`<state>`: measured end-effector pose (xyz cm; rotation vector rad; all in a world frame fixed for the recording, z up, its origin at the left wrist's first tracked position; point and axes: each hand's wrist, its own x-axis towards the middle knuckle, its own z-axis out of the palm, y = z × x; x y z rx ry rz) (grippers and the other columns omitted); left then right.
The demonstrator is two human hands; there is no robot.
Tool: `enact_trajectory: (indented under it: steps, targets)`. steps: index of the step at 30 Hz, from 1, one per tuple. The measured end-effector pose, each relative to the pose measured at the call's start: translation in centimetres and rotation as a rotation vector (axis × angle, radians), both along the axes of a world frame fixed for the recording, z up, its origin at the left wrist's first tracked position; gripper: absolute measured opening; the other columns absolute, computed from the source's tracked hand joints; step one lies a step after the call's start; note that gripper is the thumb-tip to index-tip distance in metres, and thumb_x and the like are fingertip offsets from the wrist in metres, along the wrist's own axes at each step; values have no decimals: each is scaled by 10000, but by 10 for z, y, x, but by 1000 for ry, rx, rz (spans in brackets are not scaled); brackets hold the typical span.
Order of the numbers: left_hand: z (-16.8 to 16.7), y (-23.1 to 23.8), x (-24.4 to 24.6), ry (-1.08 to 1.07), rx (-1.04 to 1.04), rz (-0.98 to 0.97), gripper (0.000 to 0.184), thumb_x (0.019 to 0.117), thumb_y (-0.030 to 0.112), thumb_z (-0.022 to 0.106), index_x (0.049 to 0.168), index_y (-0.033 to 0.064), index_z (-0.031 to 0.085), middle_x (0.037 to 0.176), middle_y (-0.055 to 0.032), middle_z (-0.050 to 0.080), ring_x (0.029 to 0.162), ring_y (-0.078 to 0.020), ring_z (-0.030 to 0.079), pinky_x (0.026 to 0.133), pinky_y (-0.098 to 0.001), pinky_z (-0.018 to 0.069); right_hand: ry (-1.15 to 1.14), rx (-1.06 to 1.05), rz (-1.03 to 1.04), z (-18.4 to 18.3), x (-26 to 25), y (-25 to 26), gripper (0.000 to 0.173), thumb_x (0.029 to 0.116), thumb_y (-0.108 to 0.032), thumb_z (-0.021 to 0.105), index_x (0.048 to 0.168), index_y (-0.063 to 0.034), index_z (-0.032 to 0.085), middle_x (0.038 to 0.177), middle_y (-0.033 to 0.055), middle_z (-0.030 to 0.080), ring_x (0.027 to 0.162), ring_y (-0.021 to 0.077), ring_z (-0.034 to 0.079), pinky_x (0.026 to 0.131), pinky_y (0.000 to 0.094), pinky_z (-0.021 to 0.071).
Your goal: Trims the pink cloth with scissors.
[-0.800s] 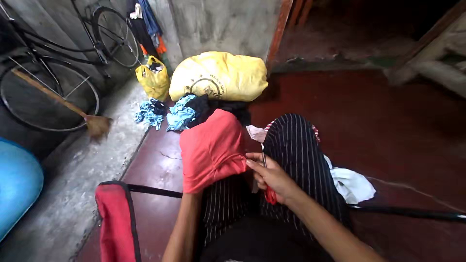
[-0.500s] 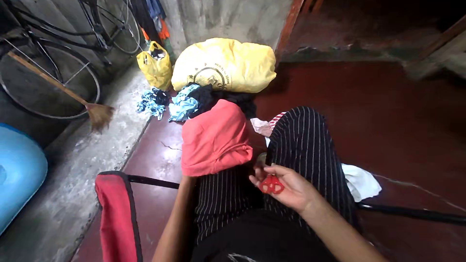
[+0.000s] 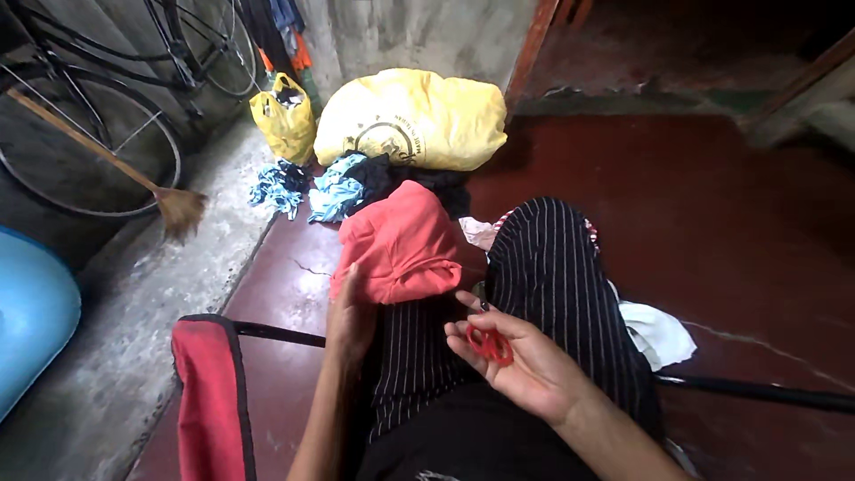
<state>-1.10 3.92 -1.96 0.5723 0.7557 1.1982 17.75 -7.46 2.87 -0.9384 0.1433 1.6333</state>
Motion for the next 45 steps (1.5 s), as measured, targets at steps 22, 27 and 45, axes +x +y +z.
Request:
enact_trajectory:
  steps: [22, 27, 45]
  targets:
    - [11, -11, -11, -190, -131, -207, 159, 847, 103, 663, 1005, 83, 666, 909, -111, 705, 722, -160, 686, 664, -311, 589, -219, 225, 563, 7, -28, -14, 399, 1012, -52, 507, 1409, -94, 526, 912, 177, 699, 852, 347, 737, 771, 522, 638]
    - [8, -9, -16, -103, -22, -164, 180, 869, 76, 635, 1048, 93, 643, 945, -105, 714, 776, -161, 699, 701, -330, 596, -210, 300, 673, 6, -33, -13, 432, 1053, -136, 446, 1481, -79, 446, 1179, 207, 692, 969, 367, 731, 812, 510, 637]
    - [10, -16, -16, -316, -200, -361, 192, 829, 144, 782, 990, 69, 711, 906, -97, 720, 748, -131, 706, 689, -247, 600, -404, 458, 713, -11, -37, -12, 409, 847, -75, 804, 1209, -83, 615, 943, 95, 717, 745, 205, 733, 667, 354, 647]
